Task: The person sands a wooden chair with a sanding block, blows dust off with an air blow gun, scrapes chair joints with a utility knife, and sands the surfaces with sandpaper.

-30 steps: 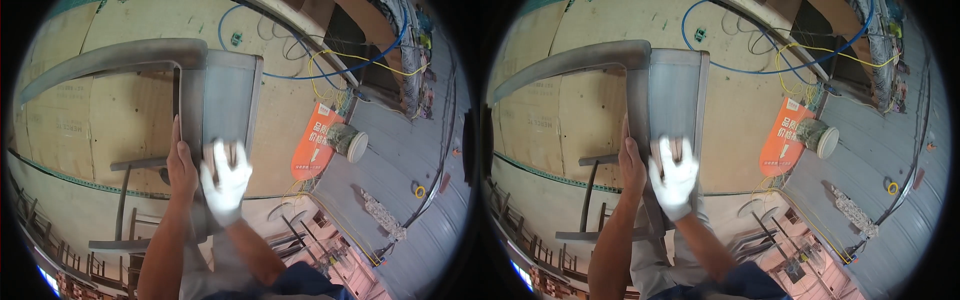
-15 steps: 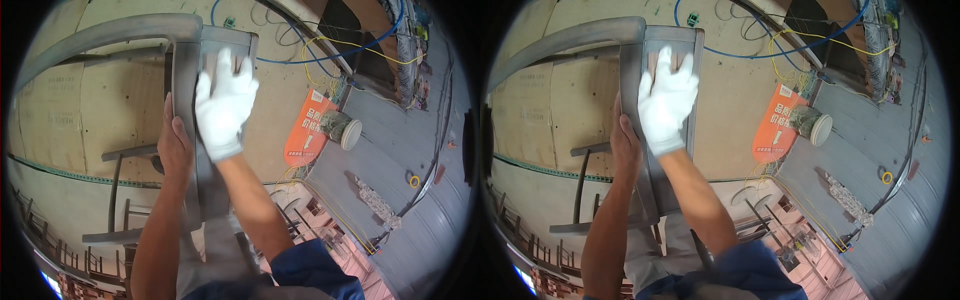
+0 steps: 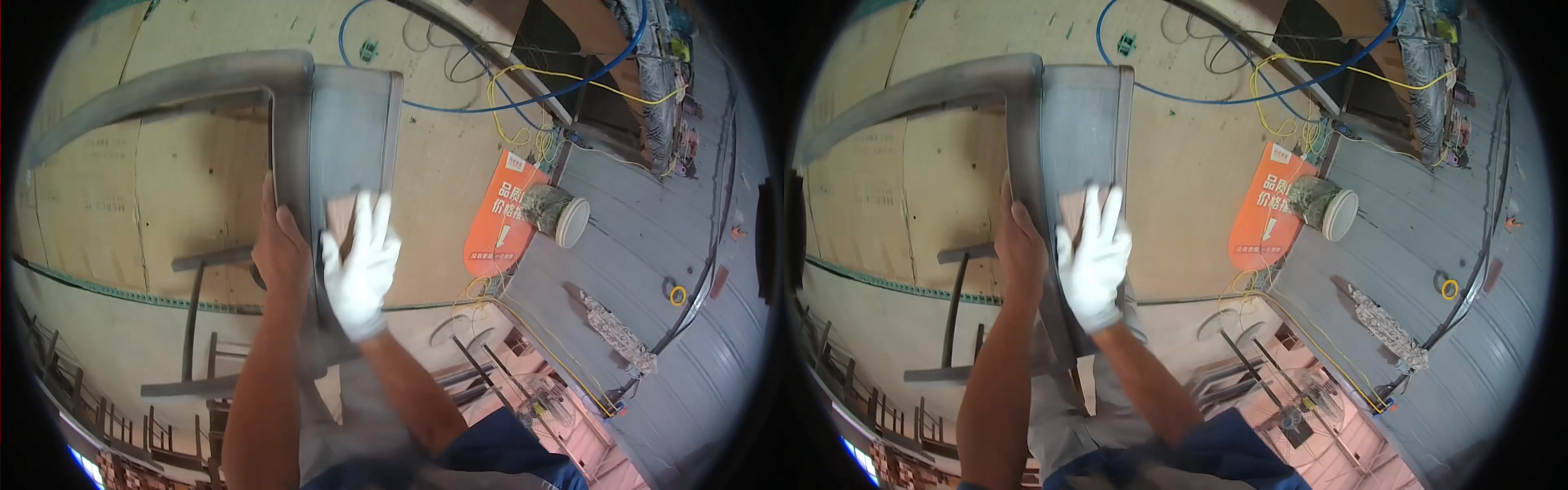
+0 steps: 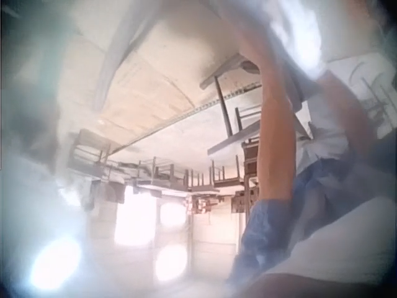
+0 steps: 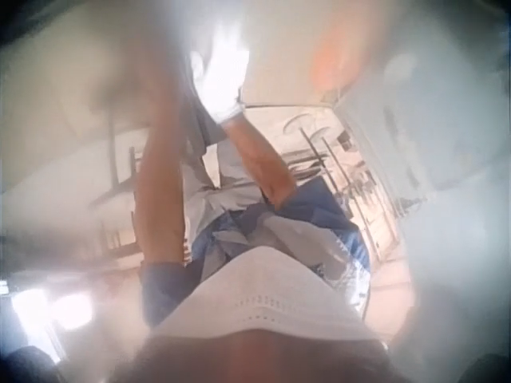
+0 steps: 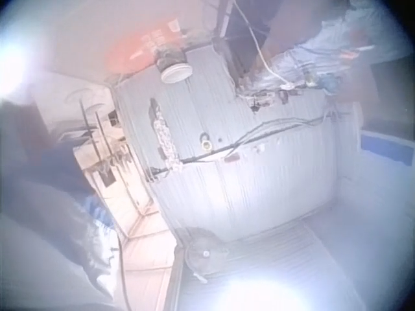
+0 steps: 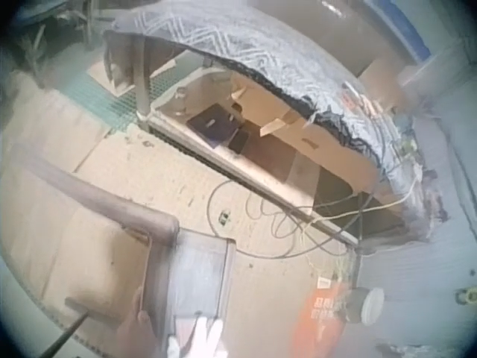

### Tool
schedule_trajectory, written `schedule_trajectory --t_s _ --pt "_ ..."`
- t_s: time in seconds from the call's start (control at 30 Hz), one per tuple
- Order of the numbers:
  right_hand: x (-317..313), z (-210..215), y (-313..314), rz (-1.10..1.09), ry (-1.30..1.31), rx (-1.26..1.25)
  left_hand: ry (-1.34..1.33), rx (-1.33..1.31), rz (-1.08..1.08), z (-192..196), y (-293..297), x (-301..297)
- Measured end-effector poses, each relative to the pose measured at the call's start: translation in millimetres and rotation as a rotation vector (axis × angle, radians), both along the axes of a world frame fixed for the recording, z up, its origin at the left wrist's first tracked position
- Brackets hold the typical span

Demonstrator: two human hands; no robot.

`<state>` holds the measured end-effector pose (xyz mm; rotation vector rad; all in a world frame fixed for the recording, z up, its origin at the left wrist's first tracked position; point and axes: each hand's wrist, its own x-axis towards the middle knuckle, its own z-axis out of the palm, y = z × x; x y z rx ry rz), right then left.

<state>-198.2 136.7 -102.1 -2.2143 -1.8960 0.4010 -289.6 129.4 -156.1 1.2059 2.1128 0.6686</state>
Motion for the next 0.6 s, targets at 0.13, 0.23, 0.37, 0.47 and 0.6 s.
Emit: schedule_trajectory --t_s 0.13,0.23,0.37,0.47,0.6 --pt "13 -28 71 0.046 -0.156 0.126 0.008 -0.064 0.01 -5 1 0" --pt "10 -17 65 0.073 -0.156 0.138 -0.039 -0.248 0.018 9 -13 -9" --pt "15 -28 55 0.046 0.063 -0.013 -0.038 -0.019 0.07 -15 5 -1" --pt "20 -24 129 0.096 -0.07 0.292 -0.194 -0.202 0.102 17 -5 8" --pt "5 -6 53 0.084 0.09 0.017 -0.09 -0.148 0.063 9 0 -13"
